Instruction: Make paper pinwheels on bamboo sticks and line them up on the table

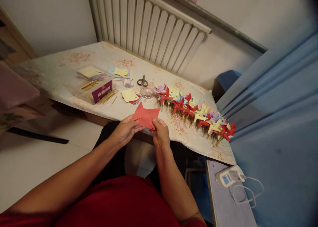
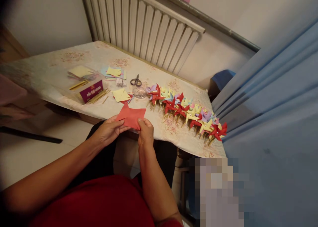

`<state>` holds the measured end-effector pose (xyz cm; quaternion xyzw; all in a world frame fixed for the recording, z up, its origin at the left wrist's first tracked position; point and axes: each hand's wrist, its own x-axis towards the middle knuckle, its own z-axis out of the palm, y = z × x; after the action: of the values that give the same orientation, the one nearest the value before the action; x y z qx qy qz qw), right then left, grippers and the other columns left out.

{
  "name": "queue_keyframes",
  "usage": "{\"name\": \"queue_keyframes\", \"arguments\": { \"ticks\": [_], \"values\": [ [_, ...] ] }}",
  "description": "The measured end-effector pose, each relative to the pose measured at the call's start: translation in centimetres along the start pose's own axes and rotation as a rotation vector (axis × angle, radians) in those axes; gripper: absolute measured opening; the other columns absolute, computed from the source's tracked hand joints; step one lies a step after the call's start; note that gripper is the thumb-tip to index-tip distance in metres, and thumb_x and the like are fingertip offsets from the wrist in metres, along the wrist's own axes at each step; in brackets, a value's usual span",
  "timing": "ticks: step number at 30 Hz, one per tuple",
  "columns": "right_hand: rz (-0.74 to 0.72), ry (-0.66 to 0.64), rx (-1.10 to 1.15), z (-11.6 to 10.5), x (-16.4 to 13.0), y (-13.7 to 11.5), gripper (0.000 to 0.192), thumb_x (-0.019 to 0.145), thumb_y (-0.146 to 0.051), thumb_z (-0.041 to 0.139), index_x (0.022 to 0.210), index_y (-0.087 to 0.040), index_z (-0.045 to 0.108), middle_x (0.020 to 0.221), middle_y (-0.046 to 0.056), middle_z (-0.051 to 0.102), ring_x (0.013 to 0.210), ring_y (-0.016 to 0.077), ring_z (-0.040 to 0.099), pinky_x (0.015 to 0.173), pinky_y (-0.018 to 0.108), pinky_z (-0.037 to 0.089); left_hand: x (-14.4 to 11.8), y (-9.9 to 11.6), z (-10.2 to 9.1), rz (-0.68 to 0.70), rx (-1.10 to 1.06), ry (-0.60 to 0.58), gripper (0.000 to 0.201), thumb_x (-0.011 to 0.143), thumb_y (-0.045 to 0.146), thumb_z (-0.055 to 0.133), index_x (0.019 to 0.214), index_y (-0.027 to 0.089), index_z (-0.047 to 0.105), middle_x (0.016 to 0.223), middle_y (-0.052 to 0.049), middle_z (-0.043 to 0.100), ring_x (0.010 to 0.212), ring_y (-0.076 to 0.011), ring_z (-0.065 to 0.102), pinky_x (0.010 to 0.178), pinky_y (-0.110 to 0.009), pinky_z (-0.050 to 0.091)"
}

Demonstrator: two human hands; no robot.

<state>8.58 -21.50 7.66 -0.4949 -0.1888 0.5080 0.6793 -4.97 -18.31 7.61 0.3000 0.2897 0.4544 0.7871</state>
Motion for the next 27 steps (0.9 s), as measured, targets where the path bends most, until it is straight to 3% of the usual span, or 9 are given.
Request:
{"name": "queue_keyframes", "arguments": {
  "ticks": [9,27],
  "values": [
    [-0.026,-0.097,-0.02,-0.8,-0.4,-1.3,0.029,0.06,-0.036,0.079,0.075,-0.017,0.064,0.067,-0.004,0.061,0.055,0.0068,0.051,0.05,0.018,0.043,0.0,1.9,1.0,0.031,0.028,-0.026,0.032,0.074,0.009,0.068,0.105,0.014,0.066,0.103,-0.01,0.074,0.08,-0.0184,0.071,0.073,-0.031,0.058],
    [-0.037,-0.115,-0.069,-0.8,-0.9,-1.7,0.023,0.06,-0.033,0.076,0.073,-0.018,0.065,0.063,-0.004,0.061,0.051,0.0066,0.049,0.048,0.018,0.041,-0.1,2.3,1.2,0.016,0.012,-0.031,0.028,0.074,0.008,0.067,0.102,0.013,0.067,0.094,-0.008,0.075,0.073,-0.0161,0.071,0.068,-0.027,0.058]
  ]
}}
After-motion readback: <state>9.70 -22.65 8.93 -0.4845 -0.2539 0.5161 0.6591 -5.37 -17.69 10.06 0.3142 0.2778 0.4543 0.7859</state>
